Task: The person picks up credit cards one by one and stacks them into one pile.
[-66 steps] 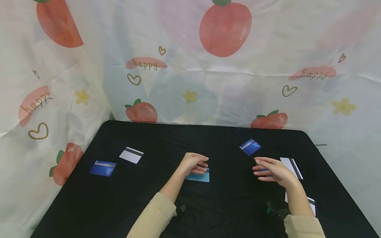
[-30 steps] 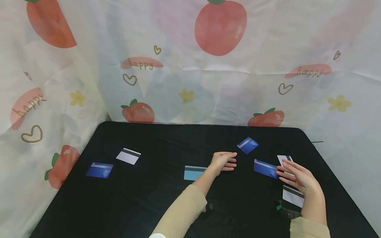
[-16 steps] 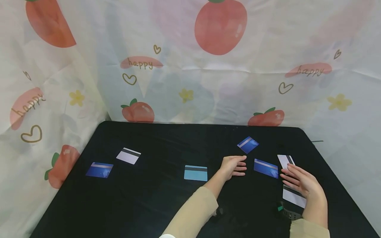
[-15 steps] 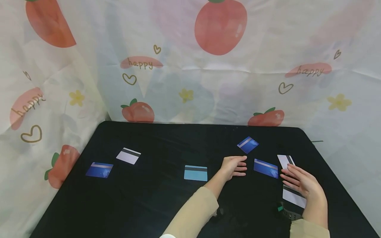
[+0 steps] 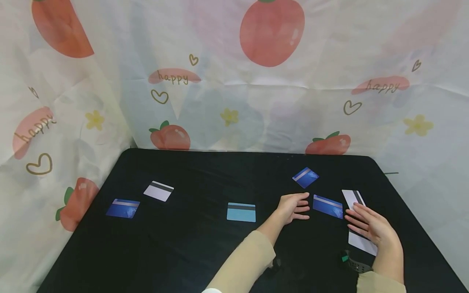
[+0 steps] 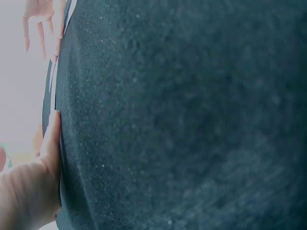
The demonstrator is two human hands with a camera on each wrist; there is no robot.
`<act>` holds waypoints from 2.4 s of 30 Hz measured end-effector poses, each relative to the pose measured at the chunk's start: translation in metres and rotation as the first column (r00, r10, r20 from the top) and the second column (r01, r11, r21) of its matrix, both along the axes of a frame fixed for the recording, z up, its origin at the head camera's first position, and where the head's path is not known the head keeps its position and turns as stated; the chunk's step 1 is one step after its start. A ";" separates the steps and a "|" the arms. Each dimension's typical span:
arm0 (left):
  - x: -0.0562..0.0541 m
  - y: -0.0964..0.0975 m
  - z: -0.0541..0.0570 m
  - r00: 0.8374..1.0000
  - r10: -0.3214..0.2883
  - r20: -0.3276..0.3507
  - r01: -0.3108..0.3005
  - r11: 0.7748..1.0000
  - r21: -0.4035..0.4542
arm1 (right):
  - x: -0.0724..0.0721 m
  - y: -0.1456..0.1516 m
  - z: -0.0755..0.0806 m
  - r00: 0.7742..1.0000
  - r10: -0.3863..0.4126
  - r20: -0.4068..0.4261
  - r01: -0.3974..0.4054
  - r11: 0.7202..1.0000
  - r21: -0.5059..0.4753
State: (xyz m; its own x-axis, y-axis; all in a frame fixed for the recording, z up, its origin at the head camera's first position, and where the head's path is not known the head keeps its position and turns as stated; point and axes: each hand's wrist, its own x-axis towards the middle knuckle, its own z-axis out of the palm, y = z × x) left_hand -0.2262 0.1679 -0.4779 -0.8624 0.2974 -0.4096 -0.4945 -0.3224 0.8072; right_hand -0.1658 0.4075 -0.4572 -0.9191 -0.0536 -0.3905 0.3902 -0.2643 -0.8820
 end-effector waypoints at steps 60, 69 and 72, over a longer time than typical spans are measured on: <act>0.007 0.008 -0.002 0.990 0.069 0.123 -0.050 0.988 -0.149 | -0.004 -0.011 0.003 0.989 0.124 0.076 -0.108 0.976 -0.190; 0.009 0.007 0.001 0.981 0.169 0.091 -0.152 0.975 -0.163 | -0.005 -0.020 0.003 0.993 0.110 0.045 -0.103 0.987 -0.126; 0.009 0.007 0.001 0.977 0.199 0.076 -0.183 0.967 -0.175 | -0.005 -0.022 0.003 0.993 0.112 0.027 -0.108 0.986 -0.127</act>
State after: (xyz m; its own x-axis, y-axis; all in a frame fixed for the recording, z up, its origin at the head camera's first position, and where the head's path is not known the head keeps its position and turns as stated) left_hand -0.2170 0.1753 -0.4764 -0.8526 0.0518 -0.5199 -0.5118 -0.2835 0.8110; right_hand -0.1703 0.3854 -0.4539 -0.8910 -0.2043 -0.4054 0.4524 -0.3256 -0.8303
